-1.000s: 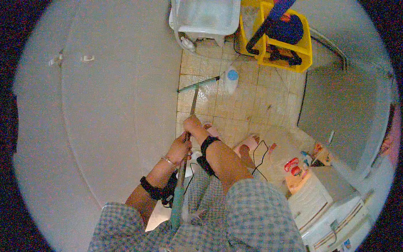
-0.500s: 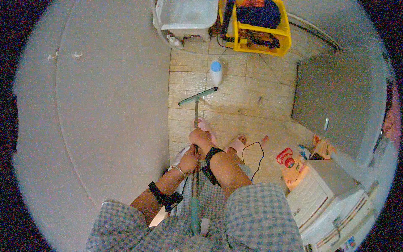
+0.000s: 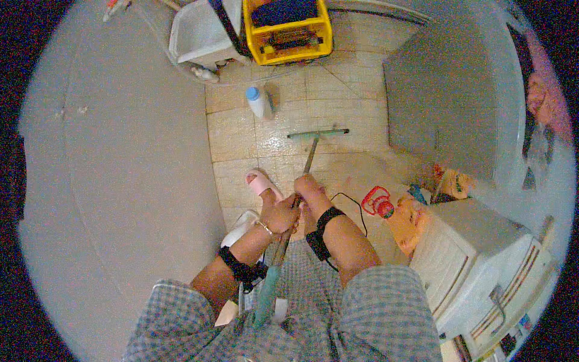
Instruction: The person squeegees the bathroom floor, then puts on plastic gloves and washes clothing in a bucket of water by hand.
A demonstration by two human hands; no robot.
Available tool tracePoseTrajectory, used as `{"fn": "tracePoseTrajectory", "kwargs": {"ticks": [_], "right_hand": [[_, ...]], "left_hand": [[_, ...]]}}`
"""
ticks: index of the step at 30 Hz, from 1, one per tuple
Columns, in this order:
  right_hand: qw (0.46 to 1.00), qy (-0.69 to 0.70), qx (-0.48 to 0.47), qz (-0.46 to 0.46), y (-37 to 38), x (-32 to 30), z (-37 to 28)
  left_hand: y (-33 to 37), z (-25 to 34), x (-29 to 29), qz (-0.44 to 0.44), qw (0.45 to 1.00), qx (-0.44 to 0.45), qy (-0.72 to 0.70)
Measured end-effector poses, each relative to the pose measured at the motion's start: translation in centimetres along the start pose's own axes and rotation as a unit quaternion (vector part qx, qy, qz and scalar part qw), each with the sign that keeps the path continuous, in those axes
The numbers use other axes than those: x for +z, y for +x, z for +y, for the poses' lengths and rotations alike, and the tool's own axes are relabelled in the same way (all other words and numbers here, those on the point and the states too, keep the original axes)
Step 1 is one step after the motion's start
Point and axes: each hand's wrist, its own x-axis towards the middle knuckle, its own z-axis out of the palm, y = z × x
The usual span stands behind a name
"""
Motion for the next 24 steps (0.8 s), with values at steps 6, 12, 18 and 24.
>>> {"fn": "tracePoseTrajectory", "kwargs": {"ticks": [6, 12, 18, 24], "right_hand": [[0.995, 0.061, 0.004, 0.08, 1.6, -3.8, 6.9], [0.985, 0.165, 0.05, -0.004, -0.6, -7.8, 5.0], [0.995, 0.056, -0.063, 0.059, -3.8, -1.7, -1.9], [0.897, 0.377, 0.173, 0.153, -2.5, 2.1, -6.7]], "left_hand": [[4.8, 4.7, 3.0, 0.022, 0.972, 0.097, 0.211], [7.5, 4.0, 2.3, -0.006, 0.925, 0.104, 0.367], [2.6, -4.2, 0.5, 0.041, 0.875, 0.187, 0.444], [-2.5, 0.0, -1.9, -0.002, 0.95, -0.044, 0.31]]}}
